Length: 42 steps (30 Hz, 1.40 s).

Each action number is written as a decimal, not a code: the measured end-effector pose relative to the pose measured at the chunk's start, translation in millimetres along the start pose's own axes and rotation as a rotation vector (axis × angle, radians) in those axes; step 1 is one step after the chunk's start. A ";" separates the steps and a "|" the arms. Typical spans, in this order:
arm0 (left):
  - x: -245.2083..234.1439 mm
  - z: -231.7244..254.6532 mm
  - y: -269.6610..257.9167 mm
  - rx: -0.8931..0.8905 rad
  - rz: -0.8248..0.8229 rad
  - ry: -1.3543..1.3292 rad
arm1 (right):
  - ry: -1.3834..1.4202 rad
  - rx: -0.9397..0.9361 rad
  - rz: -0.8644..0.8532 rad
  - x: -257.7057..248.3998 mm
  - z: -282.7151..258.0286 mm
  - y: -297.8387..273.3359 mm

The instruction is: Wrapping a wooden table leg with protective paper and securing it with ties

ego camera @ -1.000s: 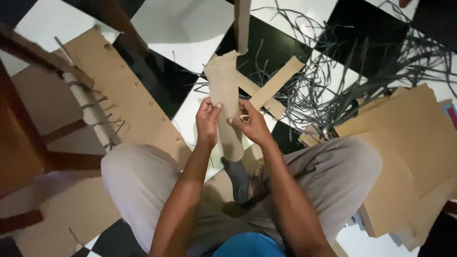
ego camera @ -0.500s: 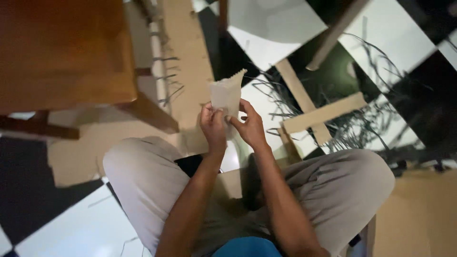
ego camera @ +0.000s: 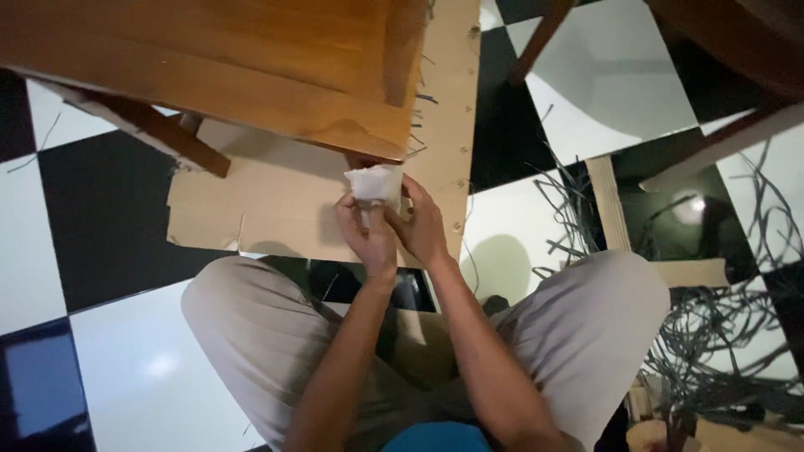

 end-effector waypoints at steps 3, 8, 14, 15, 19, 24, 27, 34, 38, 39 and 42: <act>-10.3 -65.6 21.6 -0.119 -0.081 -0.296 | -0.003 -0.078 0.000 9.9 -6.1 -1.6; 8.5 -23.1 14.6 -0.137 -0.065 -0.230 | -0.073 -0.150 0.022 26.4 17.4 5.8; 12.9 -43.6 3.6 -0.029 -0.150 -0.017 | 0.012 -0.265 0.075 23.6 1.5 1.6; 12.5 -36.3 4.2 -0.056 -0.135 -0.005 | 0.044 -0.289 0.092 24.0 5.4 1.9; 12.1 -39.7 6.7 0.012 -0.081 0.015 | 0.055 -0.312 0.036 33.2 29.8 4.1; 9.8 -45.5 9.4 -0.003 -0.093 0.135 | -0.045 -0.142 -0.110 42.1 40.2 3.5; 14.4 -40.9 4.5 -0.090 -0.121 0.144 | -0.063 -0.105 -0.130 41.6 51.3 -2.8; 13.0 -40.3 0.5 -0.242 -0.140 0.224 | -0.118 -0.043 -0.138 28.8 59.7 -4.1; 11.8 -41.1 -1.7 -0.320 -0.133 0.217 | -0.199 -0.012 -0.184 26.6 56.2 -3.1; 10.5 -43.8 -3.4 -0.349 -0.122 0.200 | -0.192 -0.018 -0.196 24.4 49.7 -3.2; 8.9 -38.9 -5.6 -0.341 -0.142 0.228 | -0.085 0.134 -0.211 20.7 46.4 -5.0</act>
Point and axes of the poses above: each hand's wrist, its own y-axis towards the middle knuckle, its own x-axis out of the palm, z = x × y, the point moved 7 cm from there along y, towards the middle knuckle, and after that the axes turned 8 degrees about z, right-handed, at the moved point
